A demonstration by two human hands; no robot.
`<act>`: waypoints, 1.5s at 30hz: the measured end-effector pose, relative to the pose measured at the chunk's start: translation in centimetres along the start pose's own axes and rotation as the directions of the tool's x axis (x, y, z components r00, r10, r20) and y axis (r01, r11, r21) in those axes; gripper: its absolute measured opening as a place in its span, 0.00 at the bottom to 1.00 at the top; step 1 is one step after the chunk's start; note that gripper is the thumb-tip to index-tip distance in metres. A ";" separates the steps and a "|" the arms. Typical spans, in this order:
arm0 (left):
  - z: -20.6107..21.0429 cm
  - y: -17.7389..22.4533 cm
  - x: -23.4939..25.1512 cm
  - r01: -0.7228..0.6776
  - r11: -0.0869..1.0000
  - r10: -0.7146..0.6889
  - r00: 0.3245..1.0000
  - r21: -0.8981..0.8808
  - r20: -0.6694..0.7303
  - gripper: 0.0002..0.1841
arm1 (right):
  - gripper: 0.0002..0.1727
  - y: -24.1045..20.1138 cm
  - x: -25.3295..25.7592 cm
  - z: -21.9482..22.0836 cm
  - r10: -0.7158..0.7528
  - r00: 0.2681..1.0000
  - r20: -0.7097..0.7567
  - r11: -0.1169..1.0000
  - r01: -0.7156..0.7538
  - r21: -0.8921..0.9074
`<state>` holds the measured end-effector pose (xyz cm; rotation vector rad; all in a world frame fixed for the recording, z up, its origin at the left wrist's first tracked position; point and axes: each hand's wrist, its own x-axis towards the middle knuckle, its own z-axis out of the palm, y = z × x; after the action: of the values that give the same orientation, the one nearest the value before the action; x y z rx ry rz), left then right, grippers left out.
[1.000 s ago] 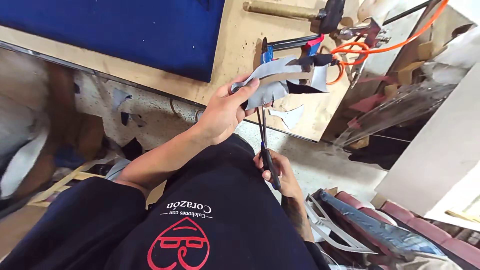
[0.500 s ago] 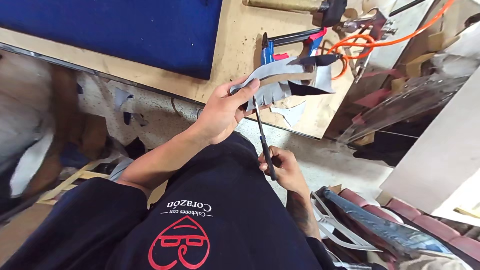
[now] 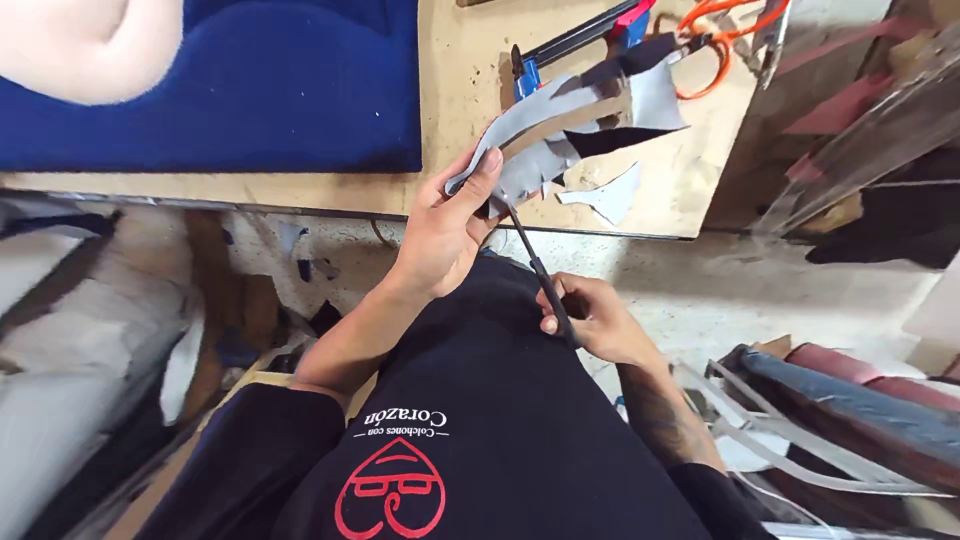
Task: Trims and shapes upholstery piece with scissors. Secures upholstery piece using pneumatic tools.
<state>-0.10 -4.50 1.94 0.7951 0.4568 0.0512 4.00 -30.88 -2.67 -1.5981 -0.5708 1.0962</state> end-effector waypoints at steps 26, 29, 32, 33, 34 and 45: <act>-0.1 0.6 0.4 -0.052 0.998 0.053 0.995 -0.026 0.082 0.17 | 0.25 -0.3 0.3 0.2 -0.098 0.986 -0.135 0.995 0.094 -0.041; -0.2 0.8 0.4 -0.044 0.998 0.047 0.995 -0.033 0.090 0.17 | 0.24 0.0 0.5 -0.1 -0.137 0.980 -0.145 0.990 0.132 -0.040; -0.1 0.8 0.3 -0.037 0.998 0.040 0.995 -0.043 0.090 0.17 | 0.27 -0.1 0.2 -0.4 -0.121 0.989 -0.090 0.992 0.116 -0.055; -0.1 0.8 0.3 -0.037 0.999 0.041 0.995 -0.038 0.094 0.17 | 0.29 -0.3 0.1 -0.4 -0.113 0.991 -0.075 0.992 0.109 -0.062; -0.1 0.8 0.3 -0.038 0.999 0.041 0.995 -0.033 0.094 0.17 | 0.30 -0.4 0.1 -0.4 -0.106 0.992 -0.072 0.993 0.102 -0.067; 0.2 0.3 -0.2 -0.076 0.997 0.075 0.997 0.026 0.030 0.17 | 0.27 -0.5 0.4 0.1 -0.106 0.986 -0.130 0.990 0.093 -0.104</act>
<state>-0.10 -4.52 2.33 0.8385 0.4003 0.1038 4.19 -30.40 -2.34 -1.6948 -0.6145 0.8899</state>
